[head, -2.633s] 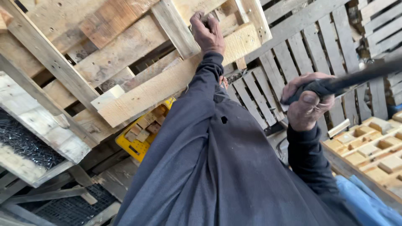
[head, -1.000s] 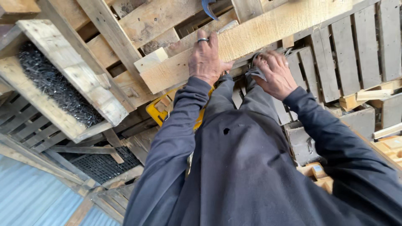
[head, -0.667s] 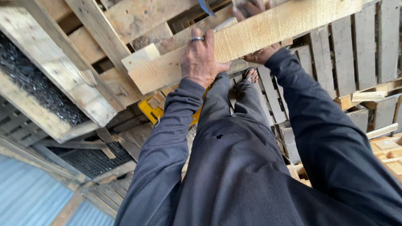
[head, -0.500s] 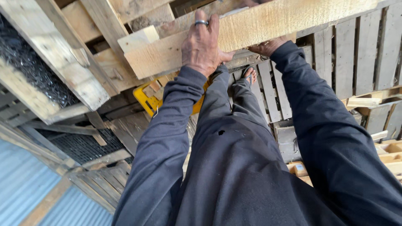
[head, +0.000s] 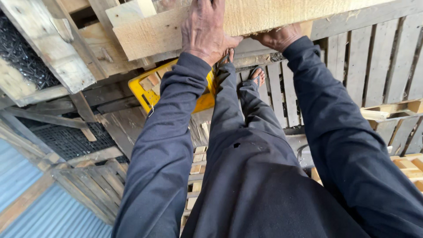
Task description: The person assembles wooden pallets by placing wooden planks onto a pallet frame, positioning nails, and hammering them in. The person repeatedly picks up planks, aligns them, and secures them with nails using a hammer.
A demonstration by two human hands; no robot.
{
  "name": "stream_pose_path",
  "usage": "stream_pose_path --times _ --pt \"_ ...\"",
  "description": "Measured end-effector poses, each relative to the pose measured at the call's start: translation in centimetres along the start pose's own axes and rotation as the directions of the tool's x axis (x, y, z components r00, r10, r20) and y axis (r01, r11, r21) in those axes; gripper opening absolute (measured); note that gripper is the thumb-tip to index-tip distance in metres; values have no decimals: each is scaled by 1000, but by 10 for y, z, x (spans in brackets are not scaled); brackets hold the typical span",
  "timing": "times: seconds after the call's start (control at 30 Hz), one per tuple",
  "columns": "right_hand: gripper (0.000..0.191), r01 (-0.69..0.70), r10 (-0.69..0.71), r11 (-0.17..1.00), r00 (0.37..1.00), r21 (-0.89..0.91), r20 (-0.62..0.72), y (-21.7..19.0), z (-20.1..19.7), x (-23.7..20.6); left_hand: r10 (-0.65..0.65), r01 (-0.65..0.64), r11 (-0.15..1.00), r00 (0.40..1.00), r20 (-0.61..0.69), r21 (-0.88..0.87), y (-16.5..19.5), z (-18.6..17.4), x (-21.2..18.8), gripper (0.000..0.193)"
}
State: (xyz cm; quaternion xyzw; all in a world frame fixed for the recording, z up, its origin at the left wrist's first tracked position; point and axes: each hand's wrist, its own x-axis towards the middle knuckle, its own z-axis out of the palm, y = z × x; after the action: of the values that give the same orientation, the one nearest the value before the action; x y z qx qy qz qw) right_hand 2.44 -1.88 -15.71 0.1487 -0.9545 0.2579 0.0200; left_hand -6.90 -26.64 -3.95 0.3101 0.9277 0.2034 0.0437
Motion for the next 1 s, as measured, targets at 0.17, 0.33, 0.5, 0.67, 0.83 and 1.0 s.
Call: stream_pose_path --times 0.17,0.33,0.5,0.67,0.83,1.0 --pt "49 -79 87 995 981 -54 173 5 6 -2 -6 11 997 997 70 -70 -2 -1 0 78" --pt "33 18 -19 1000 990 13 137 4 17 -3 100 -102 994 993 59 31 -6 -2 2 80" --pt "52 24 -24 995 1000 -97 0 -2 13 -1 179 -183 981 982 54 66 -4 -7 7 84" --pt "48 89 -87 993 996 83 -26 2 8 -6 206 -207 977 978 36 49 4 -15 5 88" --pt "43 61 -68 987 997 147 44 3 10 -6 206 -205 976 978 -14 76 4 -11 -1 92" --pt "37 -4 -10 982 998 187 69 -10 3 -2 197 -202 979 973 120 37 -13 -7 1 70"
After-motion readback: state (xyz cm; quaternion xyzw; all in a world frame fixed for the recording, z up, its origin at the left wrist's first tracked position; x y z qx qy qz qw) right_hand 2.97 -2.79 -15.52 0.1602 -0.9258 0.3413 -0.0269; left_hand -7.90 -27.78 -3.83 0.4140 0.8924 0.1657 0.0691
